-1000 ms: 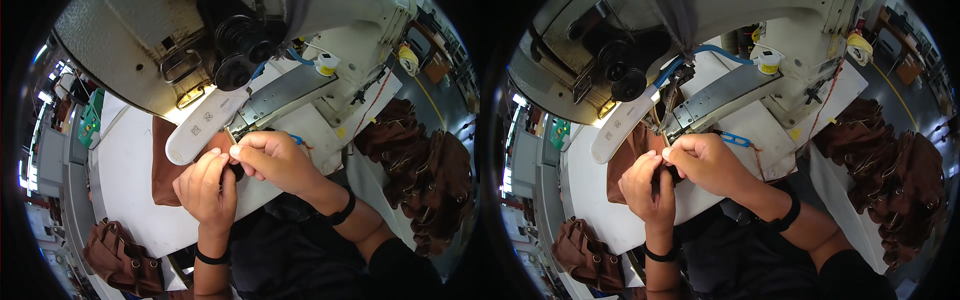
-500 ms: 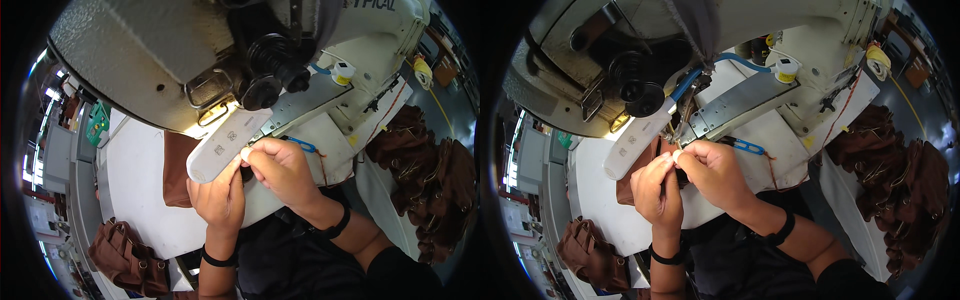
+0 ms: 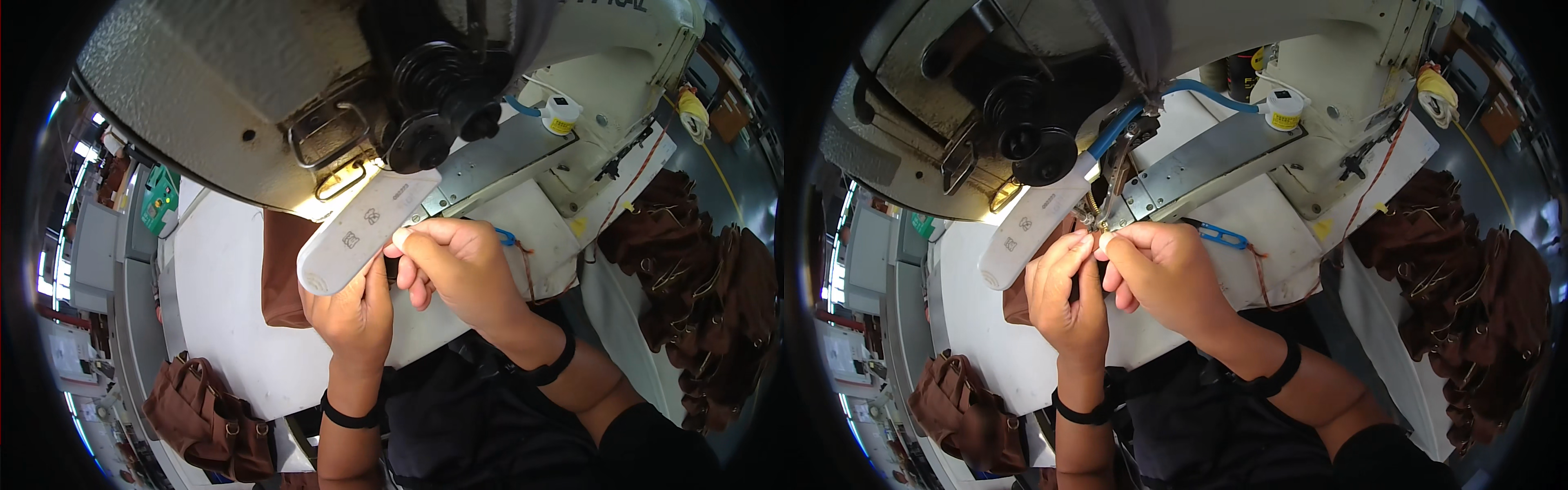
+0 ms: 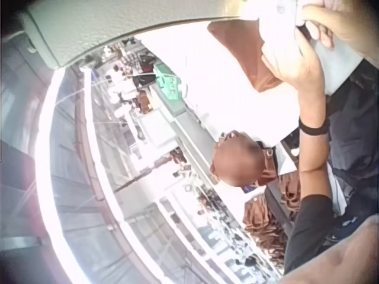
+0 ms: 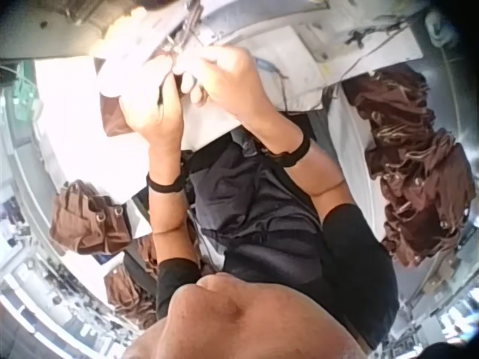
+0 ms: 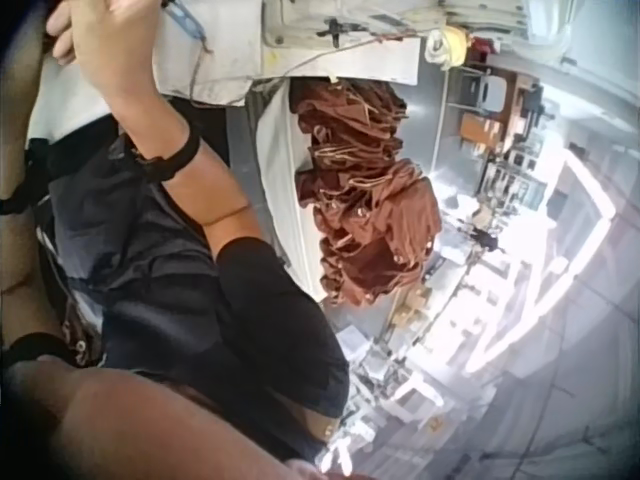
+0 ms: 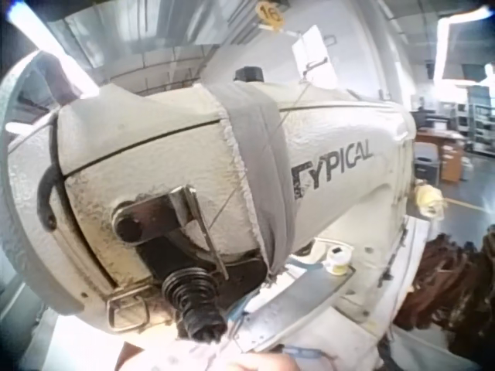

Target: The person sews a zipper onto a brown leather bag using an industrial sewing machine. They align the zipper, guide the bag under the needle, and stitch along the edge. The person also uses a small tool to adjust the zipper and metal hardware on the bag.

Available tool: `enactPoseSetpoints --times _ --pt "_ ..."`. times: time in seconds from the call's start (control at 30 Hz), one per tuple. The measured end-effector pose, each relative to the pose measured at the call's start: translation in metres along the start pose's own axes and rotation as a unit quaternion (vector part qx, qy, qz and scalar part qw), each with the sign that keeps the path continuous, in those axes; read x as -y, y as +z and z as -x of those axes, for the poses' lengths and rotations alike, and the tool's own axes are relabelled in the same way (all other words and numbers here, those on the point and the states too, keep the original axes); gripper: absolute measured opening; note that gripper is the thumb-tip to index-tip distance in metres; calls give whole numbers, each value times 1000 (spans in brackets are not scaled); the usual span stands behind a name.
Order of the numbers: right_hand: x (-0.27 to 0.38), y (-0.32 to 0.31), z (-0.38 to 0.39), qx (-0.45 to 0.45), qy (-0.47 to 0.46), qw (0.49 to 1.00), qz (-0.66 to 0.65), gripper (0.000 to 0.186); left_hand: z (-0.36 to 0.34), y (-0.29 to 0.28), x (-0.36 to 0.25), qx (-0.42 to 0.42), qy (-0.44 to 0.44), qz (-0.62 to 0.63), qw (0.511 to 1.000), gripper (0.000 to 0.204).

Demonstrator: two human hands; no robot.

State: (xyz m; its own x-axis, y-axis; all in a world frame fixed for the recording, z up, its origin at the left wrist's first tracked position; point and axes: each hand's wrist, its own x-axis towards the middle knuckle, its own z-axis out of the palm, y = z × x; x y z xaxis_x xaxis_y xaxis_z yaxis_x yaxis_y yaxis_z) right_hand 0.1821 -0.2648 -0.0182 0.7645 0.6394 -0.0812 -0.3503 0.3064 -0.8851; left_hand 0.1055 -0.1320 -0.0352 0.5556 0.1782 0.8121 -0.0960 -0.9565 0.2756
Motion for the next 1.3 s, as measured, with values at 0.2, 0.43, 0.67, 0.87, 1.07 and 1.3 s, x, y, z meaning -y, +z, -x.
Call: enactPoseSetpoints --times 0.2,0.43,0.67,0.87,1.07,1.3 --pt "-5 8 1 -39 -29 999 11 24 -3 1 -1 -1 -3 4 1000 23" --pt "6 -4 2 -61 -88 989 98 22 -8 0 0 2 8 26 1000 22" --pt "28 -12 -21 29 -93 987 127 20 -9 -1 5 6 39 47 998 21" --pt "20 -11 -23 10 -150 974 171 19 -11 -2 5 16 36 47 998 19" --pt "20 -11 -24 11 -135 977 165 20 -15 -1 8 15 19 52 998 15" --pt "19 -12 -25 15 -156 972 178 17 -13 0 5 5 48 15 999 17"
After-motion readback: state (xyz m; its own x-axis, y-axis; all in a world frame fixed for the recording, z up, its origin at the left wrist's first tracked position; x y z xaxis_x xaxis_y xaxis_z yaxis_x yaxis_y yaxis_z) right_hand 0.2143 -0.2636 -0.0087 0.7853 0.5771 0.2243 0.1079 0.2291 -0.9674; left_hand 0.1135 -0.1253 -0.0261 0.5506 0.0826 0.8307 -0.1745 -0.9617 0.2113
